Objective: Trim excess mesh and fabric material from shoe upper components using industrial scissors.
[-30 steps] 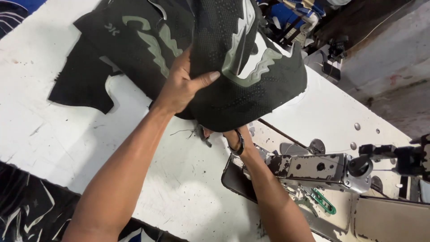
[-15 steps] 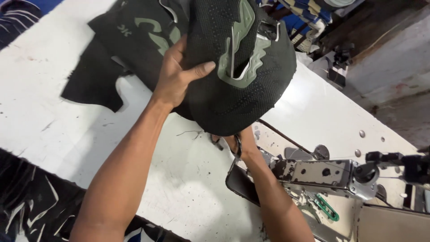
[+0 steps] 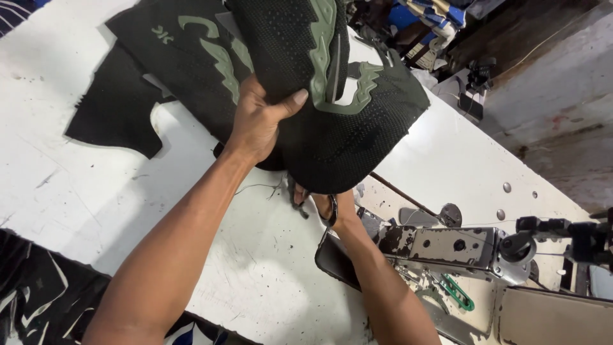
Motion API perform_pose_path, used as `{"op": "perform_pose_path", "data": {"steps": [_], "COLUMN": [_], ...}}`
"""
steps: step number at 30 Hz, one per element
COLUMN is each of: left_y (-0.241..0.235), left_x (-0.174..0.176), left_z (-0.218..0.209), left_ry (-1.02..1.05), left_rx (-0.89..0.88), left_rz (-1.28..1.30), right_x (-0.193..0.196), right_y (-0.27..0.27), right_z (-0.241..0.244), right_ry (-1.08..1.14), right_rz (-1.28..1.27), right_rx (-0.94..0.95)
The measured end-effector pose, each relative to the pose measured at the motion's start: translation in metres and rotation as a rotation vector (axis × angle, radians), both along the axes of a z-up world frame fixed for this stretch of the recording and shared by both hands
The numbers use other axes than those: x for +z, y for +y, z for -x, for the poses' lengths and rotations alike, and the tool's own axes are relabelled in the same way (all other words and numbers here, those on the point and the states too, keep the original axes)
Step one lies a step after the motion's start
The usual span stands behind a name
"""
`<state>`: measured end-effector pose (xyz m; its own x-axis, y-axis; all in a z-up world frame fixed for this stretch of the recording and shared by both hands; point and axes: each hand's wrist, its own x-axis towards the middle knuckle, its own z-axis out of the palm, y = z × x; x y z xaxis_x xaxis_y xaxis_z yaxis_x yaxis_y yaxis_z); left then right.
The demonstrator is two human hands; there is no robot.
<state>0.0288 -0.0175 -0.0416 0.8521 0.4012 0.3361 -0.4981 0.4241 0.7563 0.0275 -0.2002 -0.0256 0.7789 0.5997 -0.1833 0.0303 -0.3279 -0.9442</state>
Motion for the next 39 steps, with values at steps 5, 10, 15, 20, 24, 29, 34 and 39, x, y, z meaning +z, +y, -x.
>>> {"op": "perform_pose_path", "data": {"steps": [5, 10, 15, 20, 24, 29, 34, 39], "left_y": [0.015, 0.014, 0.003, 0.006, 0.014, 0.018, 0.009, -0.005], "left_x": [0.025, 0.013, 0.000, 0.009, 0.017, 0.010, 0.012, 0.009], "left_z": [0.012, 0.010, 0.001, 0.007, 0.011, 0.010, 0.008, 0.006], "left_ry": [0.043, 0.068, 0.101, 0.073, 0.049, 0.053, 0.032, 0.046], "left_rx": [0.013, 0.081, 0.078, 0.032, 0.021, 0.043, 0.057, 0.067], "left_rz": [0.110, 0.104, 0.061, 0.117, 0.103, -0.024, -0.106, -0.066], "right_x": [-0.022, -0.029, -0.094, -0.079, -0.059, -0.107, -0.183, -0.144], "right_y": [-0.007, -0.010, -0.046, -0.042, -0.037, -0.076, -0.119, -0.075], "right_z": [-0.002, -0.004, -0.029, -0.025, -0.025, -0.053, -0.082, -0.050], "right_ry": [-0.091, -0.077, -0.402, -0.341, -0.327, -0.466, 0.356, 0.566], "right_rz": [0.123, 0.096, 0.153, 0.313, 0.442, 0.506, 0.131, -0.086], "right_rx": [0.048, 0.110, 0.125, 0.114, 0.159, 0.205, -0.301, -0.563]}}
